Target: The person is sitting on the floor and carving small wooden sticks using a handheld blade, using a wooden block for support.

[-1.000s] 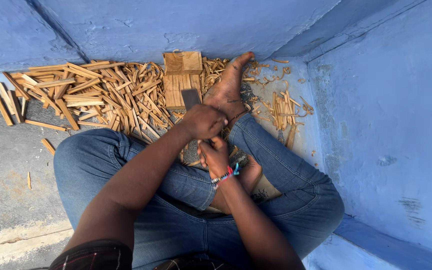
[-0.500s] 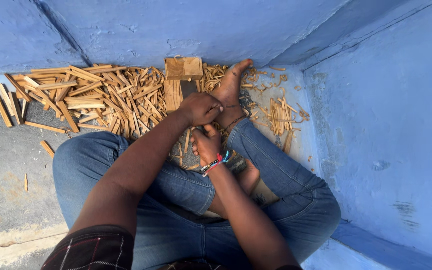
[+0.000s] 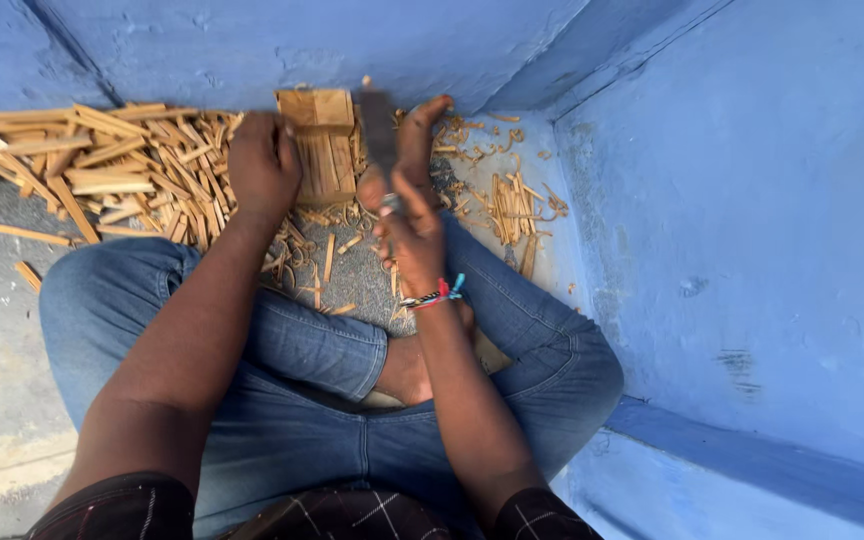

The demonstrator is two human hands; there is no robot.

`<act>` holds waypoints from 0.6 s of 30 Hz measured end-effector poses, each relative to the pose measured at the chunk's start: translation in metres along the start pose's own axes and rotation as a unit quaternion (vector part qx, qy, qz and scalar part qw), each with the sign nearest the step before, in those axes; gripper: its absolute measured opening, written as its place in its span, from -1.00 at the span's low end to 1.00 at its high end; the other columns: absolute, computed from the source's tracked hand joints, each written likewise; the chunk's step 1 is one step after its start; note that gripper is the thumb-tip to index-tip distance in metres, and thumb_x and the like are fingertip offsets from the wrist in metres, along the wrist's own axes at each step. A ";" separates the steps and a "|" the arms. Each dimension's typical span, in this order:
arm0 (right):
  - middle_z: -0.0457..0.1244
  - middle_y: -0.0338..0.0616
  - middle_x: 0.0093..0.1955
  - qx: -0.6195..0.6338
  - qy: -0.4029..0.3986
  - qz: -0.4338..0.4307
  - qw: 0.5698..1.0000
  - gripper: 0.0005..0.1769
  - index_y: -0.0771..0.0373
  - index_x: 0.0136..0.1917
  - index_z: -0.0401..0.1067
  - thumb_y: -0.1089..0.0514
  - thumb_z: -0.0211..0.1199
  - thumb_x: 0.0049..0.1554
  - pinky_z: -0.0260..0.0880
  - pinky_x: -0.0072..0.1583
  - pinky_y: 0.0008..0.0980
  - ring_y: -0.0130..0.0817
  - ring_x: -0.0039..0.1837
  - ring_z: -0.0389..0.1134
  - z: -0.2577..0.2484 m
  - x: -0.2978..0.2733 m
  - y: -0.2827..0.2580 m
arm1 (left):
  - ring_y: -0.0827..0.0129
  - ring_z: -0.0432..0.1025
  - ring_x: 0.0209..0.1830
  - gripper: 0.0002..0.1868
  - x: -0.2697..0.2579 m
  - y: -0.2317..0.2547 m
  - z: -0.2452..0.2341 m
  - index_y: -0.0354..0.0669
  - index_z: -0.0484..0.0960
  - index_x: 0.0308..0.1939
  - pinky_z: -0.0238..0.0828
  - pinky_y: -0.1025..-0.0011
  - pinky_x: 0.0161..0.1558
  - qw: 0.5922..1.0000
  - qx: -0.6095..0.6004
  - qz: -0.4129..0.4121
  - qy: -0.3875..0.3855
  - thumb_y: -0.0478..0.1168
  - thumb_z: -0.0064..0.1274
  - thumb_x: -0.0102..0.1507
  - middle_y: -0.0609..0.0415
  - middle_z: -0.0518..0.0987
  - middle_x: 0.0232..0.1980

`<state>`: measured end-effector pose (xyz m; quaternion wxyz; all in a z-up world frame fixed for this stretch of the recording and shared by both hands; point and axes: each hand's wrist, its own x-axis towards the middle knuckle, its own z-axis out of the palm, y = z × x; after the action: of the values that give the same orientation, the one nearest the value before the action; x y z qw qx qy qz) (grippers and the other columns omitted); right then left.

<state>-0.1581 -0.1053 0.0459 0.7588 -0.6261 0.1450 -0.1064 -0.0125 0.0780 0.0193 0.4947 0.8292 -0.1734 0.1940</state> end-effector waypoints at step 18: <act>0.29 -0.24 -0.35 -0.040 0.172 0.068 0.982 -0.37 0.09 0.51 0.28 0.25 0.27 0.19 0.16 -0.46 -0.56 -0.59 -0.47 0.19 -0.065 0.042 0.030 | 0.21 0.57 -0.20 -0.76 -0.027 0.012 0.035 -0.13 0.70 0.03 0.54 0.29 -0.12 0.975 -0.090 -0.140 -0.149 -0.32 0.16 0.27 -0.05 0.67 -0.13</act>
<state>-0.1423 -0.1738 0.0016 0.7026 -0.6165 0.3199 -0.1546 -0.0365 0.0438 0.0002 0.5586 0.8166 -0.1441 -0.0190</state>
